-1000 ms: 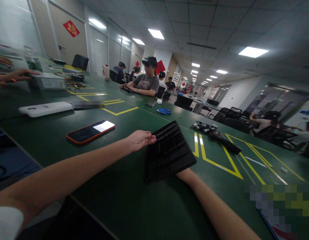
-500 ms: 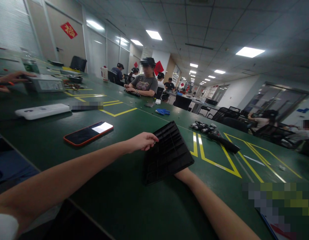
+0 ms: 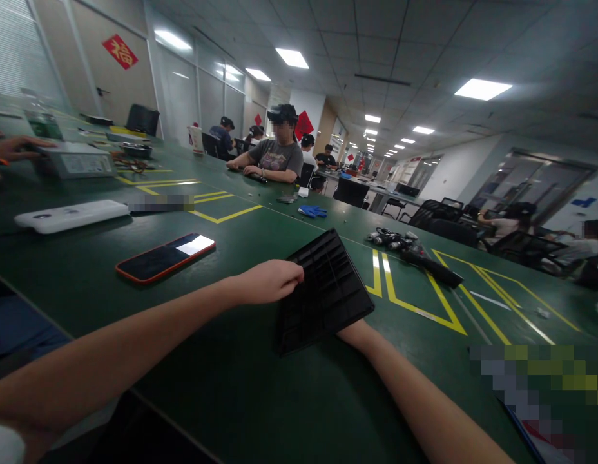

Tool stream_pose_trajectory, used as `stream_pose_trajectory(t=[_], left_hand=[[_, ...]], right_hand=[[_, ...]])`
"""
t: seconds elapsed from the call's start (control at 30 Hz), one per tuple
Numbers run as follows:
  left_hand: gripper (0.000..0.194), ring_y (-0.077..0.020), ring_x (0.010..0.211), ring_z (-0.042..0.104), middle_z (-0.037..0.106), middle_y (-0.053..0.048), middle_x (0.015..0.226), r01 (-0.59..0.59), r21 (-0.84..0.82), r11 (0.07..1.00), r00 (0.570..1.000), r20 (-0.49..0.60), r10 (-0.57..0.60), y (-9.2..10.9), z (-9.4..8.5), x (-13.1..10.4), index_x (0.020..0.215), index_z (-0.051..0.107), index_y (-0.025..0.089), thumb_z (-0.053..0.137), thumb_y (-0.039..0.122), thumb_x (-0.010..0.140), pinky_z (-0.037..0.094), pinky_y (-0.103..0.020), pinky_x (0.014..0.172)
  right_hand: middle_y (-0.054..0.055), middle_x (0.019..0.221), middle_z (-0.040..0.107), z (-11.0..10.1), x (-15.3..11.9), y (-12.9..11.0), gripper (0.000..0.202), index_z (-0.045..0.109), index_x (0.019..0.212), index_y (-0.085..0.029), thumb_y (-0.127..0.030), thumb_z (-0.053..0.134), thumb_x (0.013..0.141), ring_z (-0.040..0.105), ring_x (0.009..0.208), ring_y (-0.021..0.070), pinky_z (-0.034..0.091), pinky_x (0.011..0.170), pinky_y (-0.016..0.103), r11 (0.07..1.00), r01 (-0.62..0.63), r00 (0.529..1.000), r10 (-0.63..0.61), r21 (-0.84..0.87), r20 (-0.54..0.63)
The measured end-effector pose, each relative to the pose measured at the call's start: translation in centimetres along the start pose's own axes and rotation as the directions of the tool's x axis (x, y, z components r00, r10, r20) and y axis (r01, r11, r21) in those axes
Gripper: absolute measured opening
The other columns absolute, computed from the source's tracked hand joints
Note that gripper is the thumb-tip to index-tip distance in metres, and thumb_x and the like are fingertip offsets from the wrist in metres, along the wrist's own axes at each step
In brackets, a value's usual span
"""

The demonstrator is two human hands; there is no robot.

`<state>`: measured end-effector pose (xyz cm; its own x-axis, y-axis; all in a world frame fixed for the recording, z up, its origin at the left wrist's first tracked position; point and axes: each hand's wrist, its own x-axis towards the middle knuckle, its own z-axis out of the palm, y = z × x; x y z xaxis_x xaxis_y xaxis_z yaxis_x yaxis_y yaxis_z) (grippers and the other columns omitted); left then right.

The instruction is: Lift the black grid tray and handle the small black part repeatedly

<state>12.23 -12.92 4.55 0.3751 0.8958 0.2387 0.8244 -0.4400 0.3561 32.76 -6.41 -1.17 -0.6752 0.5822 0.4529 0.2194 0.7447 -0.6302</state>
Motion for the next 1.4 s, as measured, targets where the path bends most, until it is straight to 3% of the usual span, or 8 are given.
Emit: stream_pose_trajectory(t=[0.33, 0.73, 0.9, 0.97, 1.03, 1.1, 1.27, 1.4], left_hand=[[0.016, -0.0132, 0.062, 0.053, 0.057, 0.0, 0.067, 0.145, -0.192, 0.971, 0.989, 0.011, -0.146, -0.7, 0.5, 0.8, 0.081, 0.055, 0.015, 0.049, 0.03, 0.081, 0.038, -0.023, 0.057], [0.007, -0.0091, 0.049, 0.045, 0.047, 0.005, 0.055, 0.237, -0.481, 0.844, 0.961, -0.009, -0.275, -0.9, 1.3, 1.0, 0.073, 0.052, 0.016, 0.052, 0.014, 0.066, 0.035, -0.02, 0.046], [0.007, -0.0092, 0.046, 0.047, 0.049, 0.002, 0.058, 0.347, -0.861, 0.372, 0.86, 0.134, -0.492, -1.1, 1.6, 1.5, 0.07, 0.046, 0.017, 0.046, 0.013, 0.064, 0.035, -0.02, 0.042], [0.004, -0.0085, 0.049, 0.047, 0.049, 0.001, 0.061, 0.335, -0.937, 0.099, 0.839, 0.249, -0.484, -1.2, 1.2, 1.6, 0.068, 0.043, 0.016, 0.046, 0.016, 0.065, 0.034, -0.019, 0.043], [0.009, -0.0069, 0.047, 0.043, 0.046, 0.002, 0.061, 0.343, -0.939, -0.013, 0.836, 0.311, -0.451, -1.2, 1.0, 1.6, 0.068, 0.04, 0.017, 0.048, 0.021, 0.067, 0.029, -0.018, 0.042], [0.016, -0.0054, 0.045, 0.037, 0.042, 0.004, 0.06, 0.364, -0.925, 0.106, 0.854, 0.286, -0.435, -1.2, 1.0, 1.5, 0.071, 0.041, 0.017, 0.053, 0.027, 0.069, 0.022, -0.017, 0.04], [0.053, -0.0098, 0.056, 0.041, 0.042, 0.005, 0.065, 0.293, -0.554, 0.78, 0.952, 0.091, -0.293, -1.1, 1.8, 0.9, 0.099, 0.05, 0.016, 0.07, 0.046, 0.06, 0.03, -0.022, 0.049], [0.064, -0.0141, 0.067, 0.047, 0.047, 0.0, 0.076, 0.195, -0.268, 0.944, 0.981, 0.052, -0.188, -0.6, 1.5, 0.5, 0.109, 0.05, 0.014, 0.062, 0.058, 0.064, 0.035, -0.025, 0.057]], right_hand=[[0.003, 0.14, 0.038, 0.3, 0.2, 0.8, 0.051, 0.025, 0.139, -0.028, -0.036, 0.036, 0.09, 0.035, 0.129, 0.0174, 0.029, 0.109, 0.037, 0.922, 0.334, 0.94, -0.34, -0.194, 0.003], [0.007, 0.145, 0.028, 0.3, 0.1, 2.0, 0.057, 0.015, 0.141, -0.027, -0.036, 0.037, 0.089, 0.023, 0.134, 0.0208, 0.018, 0.111, 0.044, 0.915, 0.295, 0.955, -0.294, -0.274, 0.044], [0.002, 0.145, 0.029, 0.1, 0.5, 0.9, 0.051, 0.017, 0.14, -0.032, -0.032, 0.033, 0.091, 0.026, 0.133, 0.0198, 0.013, 0.112, 0.046, 0.914, 0.299, 0.954, -0.279, -0.274, 0.111], [0.002, 0.145, 0.029, 0.1, 0.6, 0.7, 0.053, 0.014, 0.141, -0.032, -0.031, 0.033, 0.091, 0.026, 0.133, 0.0186, 0.015, 0.113, 0.044, 0.912, 0.311, 0.95, -0.287, -0.267, 0.125], [0.001, 0.145, 0.03, 0.2, 0.7, 0.7, 0.053, 0.011, 0.141, -0.032, -0.03, 0.031, 0.092, 0.027, 0.133, 0.0166, 0.018, 0.113, 0.04, 0.91, 0.326, 0.945, -0.306, -0.255, 0.116], [0.001, 0.145, 0.028, 0.3, 0.6, 1.1, 0.053, 0.006, 0.141, -0.033, -0.03, 0.029, 0.093, 0.027, 0.133, 0.016, 0.021, 0.112, 0.039, 0.904, 0.341, 0.94, -0.326, -0.258, 0.1], [0.003, 0.148, 0.02, 0.7, 0.1, 2.2, 0.059, 0.0, 0.141, -0.033, -0.034, 0.031, 0.091, 0.02, 0.135, 0.0211, 0.019, 0.111, 0.046, 0.872, 0.35, 0.933, -0.355, -0.342, 0.049], [0.005, 0.147, 0.023, 0.8, -0.1, 2.6, 0.061, 0.0, 0.142, -0.032, -0.034, 0.033, 0.09, 0.023, 0.134, 0.0236, 0.021, 0.11, 0.048, 0.843, 0.372, 0.922, -0.385, -0.388, 0.048]])
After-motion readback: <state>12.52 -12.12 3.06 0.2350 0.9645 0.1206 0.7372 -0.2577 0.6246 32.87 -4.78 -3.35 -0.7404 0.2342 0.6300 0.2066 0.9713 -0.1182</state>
